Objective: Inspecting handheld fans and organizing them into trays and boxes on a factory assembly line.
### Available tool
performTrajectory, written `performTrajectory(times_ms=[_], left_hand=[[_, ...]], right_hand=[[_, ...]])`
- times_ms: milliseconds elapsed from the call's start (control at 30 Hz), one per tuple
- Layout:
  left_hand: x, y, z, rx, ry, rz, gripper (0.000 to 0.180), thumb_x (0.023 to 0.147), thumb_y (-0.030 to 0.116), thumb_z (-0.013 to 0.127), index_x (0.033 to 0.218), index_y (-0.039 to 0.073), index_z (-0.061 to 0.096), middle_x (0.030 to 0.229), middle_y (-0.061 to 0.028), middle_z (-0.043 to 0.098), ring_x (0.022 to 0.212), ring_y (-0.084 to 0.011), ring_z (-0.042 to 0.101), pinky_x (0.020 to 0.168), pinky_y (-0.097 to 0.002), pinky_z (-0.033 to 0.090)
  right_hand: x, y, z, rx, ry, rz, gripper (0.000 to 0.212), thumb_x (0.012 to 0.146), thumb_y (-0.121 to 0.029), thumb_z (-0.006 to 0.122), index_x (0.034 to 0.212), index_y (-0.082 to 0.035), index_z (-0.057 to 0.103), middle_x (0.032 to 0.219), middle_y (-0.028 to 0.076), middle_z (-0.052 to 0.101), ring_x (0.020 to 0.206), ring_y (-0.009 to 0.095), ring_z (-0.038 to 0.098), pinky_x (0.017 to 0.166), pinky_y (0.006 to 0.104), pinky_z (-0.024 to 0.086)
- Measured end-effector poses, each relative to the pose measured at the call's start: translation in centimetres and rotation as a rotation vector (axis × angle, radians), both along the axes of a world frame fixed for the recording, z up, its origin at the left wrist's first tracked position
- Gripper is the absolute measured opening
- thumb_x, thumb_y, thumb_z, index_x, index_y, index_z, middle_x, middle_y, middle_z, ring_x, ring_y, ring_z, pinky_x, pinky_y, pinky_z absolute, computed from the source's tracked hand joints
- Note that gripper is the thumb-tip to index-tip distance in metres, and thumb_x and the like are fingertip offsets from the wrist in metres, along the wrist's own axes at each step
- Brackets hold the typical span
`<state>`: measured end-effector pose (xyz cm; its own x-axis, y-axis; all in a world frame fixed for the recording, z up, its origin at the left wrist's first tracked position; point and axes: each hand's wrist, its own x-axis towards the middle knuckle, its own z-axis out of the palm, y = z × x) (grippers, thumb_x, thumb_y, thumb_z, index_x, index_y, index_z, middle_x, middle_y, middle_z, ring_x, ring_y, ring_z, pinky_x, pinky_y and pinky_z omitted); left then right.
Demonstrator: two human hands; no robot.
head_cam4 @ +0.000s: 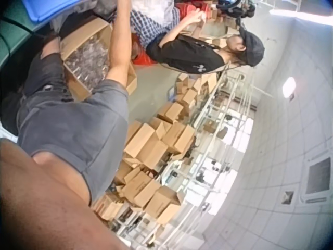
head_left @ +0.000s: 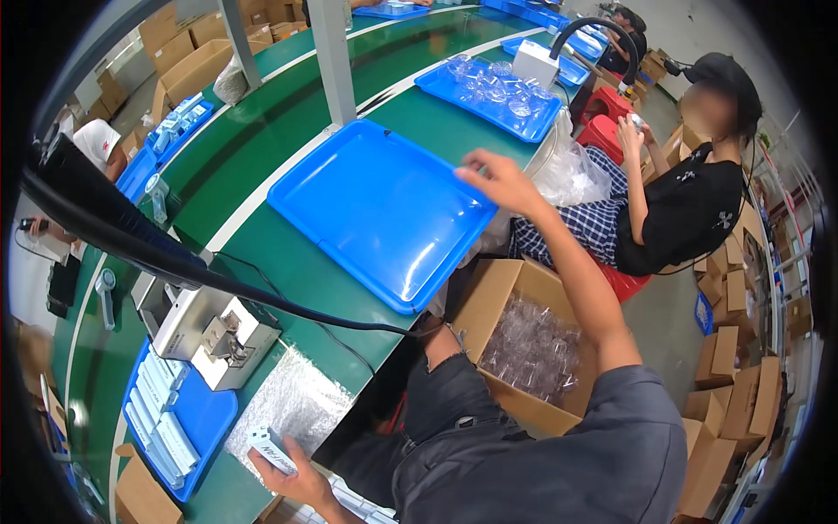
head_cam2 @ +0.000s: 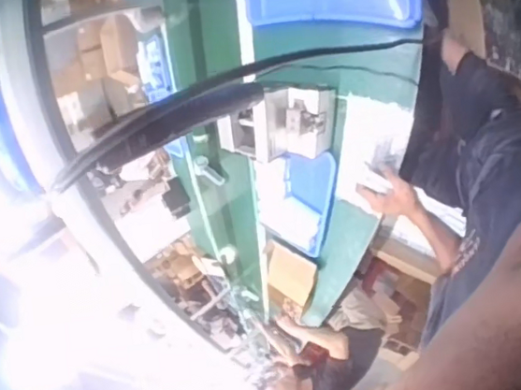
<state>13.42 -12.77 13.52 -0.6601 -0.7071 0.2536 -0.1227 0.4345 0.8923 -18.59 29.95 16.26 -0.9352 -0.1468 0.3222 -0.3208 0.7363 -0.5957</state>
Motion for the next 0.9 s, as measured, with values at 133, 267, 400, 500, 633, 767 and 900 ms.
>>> performTrajectory(times_ms=[133, 267, 400, 500, 633, 767, 900], left_hand=[[0.2, 0.0, 0.0, 0.060, 0.002, 0.036, 0.041, 0.089, 0.005, 0.070, 0.124, -0.008, 0.054, 0.105, -0.0135, 0.063, 0.093, -0.0188, 0.059, 0.087, -0.0331, 0.048], [0.8, -0.8, -0.6, 0.078, -0.036, 0.019, 0.043, 0.089, 0.005, 0.069, 0.126, -0.009, 0.052, 0.108, -0.0150, 0.062, 0.094, -0.0199, 0.059, 0.087, -0.0339, 0.049], [0.9, -1.0, -1.3, -0.010, -0.002, -0.041, 0.051, 0.092, 0.012, 0.070, 0.133, -0.009, 0.051, 0.112, -0.0132, 0.061, 0.090, -0.0172, 0.057, 0.077, -0.0296, 0.049], [0.9, -0.8, -1.4, -0.052, 0.033, -0.050, 0.051, 0.092, 0.012, 0.070, 0.134, -0.009, 0.050, 0.115, -0.0147, 0.061, 0.099, -0.0193, 0.058, 0.087, -0.0324, 0.048], [0.8, -0.7, -1.4, -0.086, 0.026, -0.031, 0.051, 0.092, 0.012, 0.070, 0.134, -0.009, 0.051, 0.116, -0.0147, 0.061, 0.099, -0.0188, 0.058, 0.086, -0.0316, 0.048], [0.9, -1.2, -2.0, -0.090, 0.008, -0.006, 0.049, 0.092, 0.012, 0.070, 0.133, -0.008, 0.052, 0.106, -0.0107, 0.062, 0.082, -0.0135, 0.056, 0.067, -0.0258, 0.047], [0.9, -1.4, -2.4, -0.108, 0.062, -0.022, 0.048, 0.092, 0.012, 0.070, 0.132, -0.007, 0.052, 0.101, -0.0087, 0.062, 0.074, -0.0108, 0.053, 0.058, -0.0234, 0.042]], right_hand=[[0.1, -2.3, 0.7, 0.038, -0.169, 0.052, 0.040, 0.091, -0.037, 0.069, 0.110, -0.002, 0.064, 0.090, 0.015, 0.070, 0.080, 0.021, 0.065, 0.074, 0.0363, 0.053], [2.0, -0.5, 0.6, -0.293, -0.399, 0.026, 0.028, 0.094, -0.028, 0.067, 0.103, -0.002, 0.063, 0.088, 0.010, 0.069, 0.080, 0.018, 0.065, 0.072, 0.0328, 0.051], [7.6, 1.1, -0.7, -0.560, -0.358, -0.135, 0.020, 0.097, -0.026, 0.064, 0.098, -0.007, 0.059, 0.073, 0.004, 0.063, 0.057, 0.011, 0.058, 0.049, 0.0250, 0.045], [10.8, 1.0, -1.3, -0.759, -0.396, -0.224, 0.018, 0.098, -0.025, 0.062, 0.095, -0.009, 0.055, 0.067, 0.003, 0.062, 0.041, 0.009, 0.054, 0.033, 0.0210, 0.038], [12.3, -0.5, -1.3, -0.999, -0.461, -0.241, 0.021, 0.097, -0.025, 0.064, 0.094, -0.008, 0.052, 0.069, 0.006, 0.064, 0.048, 0.014, 0.062, 0.040, 0.0249, 0.049], [11.8, -2.1, -1.3, -1.137, -0.398, -0.152, 0.022, 0.098, -0.025, 0.061, 0.098, -0.006, 0.051, 0.078, 0.012, 0.069, 0.056, 0.018, 0.068, 0.045, 0.0275, 0.053], [11.1, -2.8, -1.7, -1.303, -0.386, -0.172, 0.021, 0.099, -0.025, 0.058, 0.100, -0.006, 0.051, 0.078, 0.012, 0.067, 0.056, 0.020, 0.067, 0.050, 0.0289, 0.054]])
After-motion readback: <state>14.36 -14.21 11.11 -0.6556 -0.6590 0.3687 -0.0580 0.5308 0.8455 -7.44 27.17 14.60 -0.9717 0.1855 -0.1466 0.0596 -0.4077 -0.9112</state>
